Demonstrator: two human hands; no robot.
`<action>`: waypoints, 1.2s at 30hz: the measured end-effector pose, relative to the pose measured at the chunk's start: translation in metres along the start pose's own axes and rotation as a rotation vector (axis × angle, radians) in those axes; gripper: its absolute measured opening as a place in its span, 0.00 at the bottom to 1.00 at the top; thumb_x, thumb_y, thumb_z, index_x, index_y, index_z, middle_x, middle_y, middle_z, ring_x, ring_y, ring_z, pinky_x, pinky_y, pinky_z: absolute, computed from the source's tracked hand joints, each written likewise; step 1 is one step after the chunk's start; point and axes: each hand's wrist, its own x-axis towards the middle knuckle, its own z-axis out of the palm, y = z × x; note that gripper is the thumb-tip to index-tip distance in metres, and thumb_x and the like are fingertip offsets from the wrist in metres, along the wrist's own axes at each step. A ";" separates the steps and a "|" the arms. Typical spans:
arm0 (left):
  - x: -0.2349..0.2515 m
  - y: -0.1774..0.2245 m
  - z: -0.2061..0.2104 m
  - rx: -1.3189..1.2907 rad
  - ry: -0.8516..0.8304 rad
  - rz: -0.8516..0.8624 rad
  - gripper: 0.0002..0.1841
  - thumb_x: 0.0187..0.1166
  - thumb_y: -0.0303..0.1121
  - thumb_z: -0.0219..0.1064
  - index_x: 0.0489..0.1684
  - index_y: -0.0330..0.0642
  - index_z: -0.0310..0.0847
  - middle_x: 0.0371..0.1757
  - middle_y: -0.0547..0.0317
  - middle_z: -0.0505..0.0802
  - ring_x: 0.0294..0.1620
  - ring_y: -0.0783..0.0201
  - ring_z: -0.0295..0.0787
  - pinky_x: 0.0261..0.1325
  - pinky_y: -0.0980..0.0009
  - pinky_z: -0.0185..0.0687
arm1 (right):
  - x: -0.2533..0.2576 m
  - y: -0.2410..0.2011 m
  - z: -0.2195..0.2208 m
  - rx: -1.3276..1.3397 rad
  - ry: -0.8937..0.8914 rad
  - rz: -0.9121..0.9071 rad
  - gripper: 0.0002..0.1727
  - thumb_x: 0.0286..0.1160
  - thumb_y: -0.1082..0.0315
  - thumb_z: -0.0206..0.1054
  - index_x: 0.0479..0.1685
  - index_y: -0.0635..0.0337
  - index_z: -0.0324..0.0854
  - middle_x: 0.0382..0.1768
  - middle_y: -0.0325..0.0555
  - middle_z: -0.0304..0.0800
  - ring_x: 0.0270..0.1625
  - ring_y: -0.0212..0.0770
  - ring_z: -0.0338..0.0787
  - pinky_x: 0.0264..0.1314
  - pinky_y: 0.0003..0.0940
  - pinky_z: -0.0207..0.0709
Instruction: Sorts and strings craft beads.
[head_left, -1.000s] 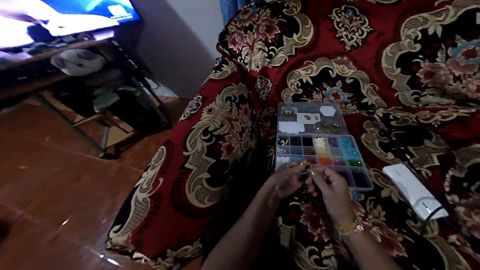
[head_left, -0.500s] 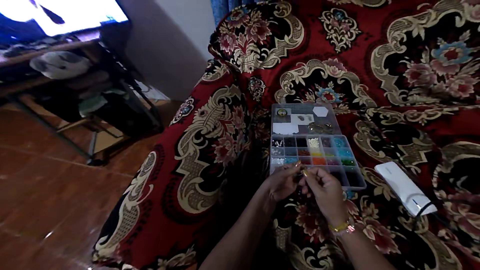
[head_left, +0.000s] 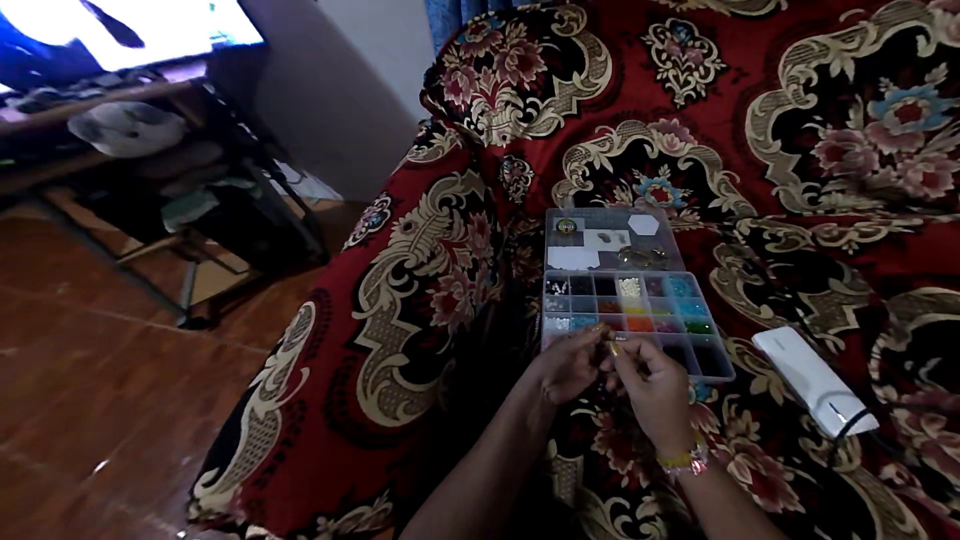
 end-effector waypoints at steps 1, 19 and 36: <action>0.000 0.000 -0.001 -0.008 -0.004 0.006 0.14 0.93 0.36 0.46 0.46 0.46 0.80 0.38 0.65 0.90 0.37 0.72 0.87 0.44 0.75 0.85 | 0.000 0.000 0.000 0.004 0.002 -0.001 0.07 0.76 0.71 0.65 0.40 0.64 0.87 0.26 0.33 0.93 0.21 0.22 0.87 0.23 0.17 0.83; 0.001 0.003 -0.013 0.053 -0.122 0.034 0.10 0.89 0.33 0.54 0.40 0.52 0.82 0.36 0.69 0.91 0.37 0.74 0.88 0.48 0.73 0.85 | -0.001 -0.006 -0.002 0.058 -0.046 0.001 0.06 0.75 0.71 0.64 0.39 0.62 0.87 0.26 0.31 0.93 0.21 0.21 0.86 0.23 0.16 0.82; 0.002 0.003 -0.018 0.097 -0.158 0.036 0.10 0.87 0.33 0.56 0.39 0.53 0.85 0.38 0.69 0.92 0.38 0.74 0.89 0.47 0.73 0.86 | -0.001 -0.005 -0.001 0.091 -0.068 0.036 0.06 0.75 0.72 0.65 0.38 0.63 0.87 0.25 0.33 0.93 0.20 0.22 0.86 0.22 0.17 0.82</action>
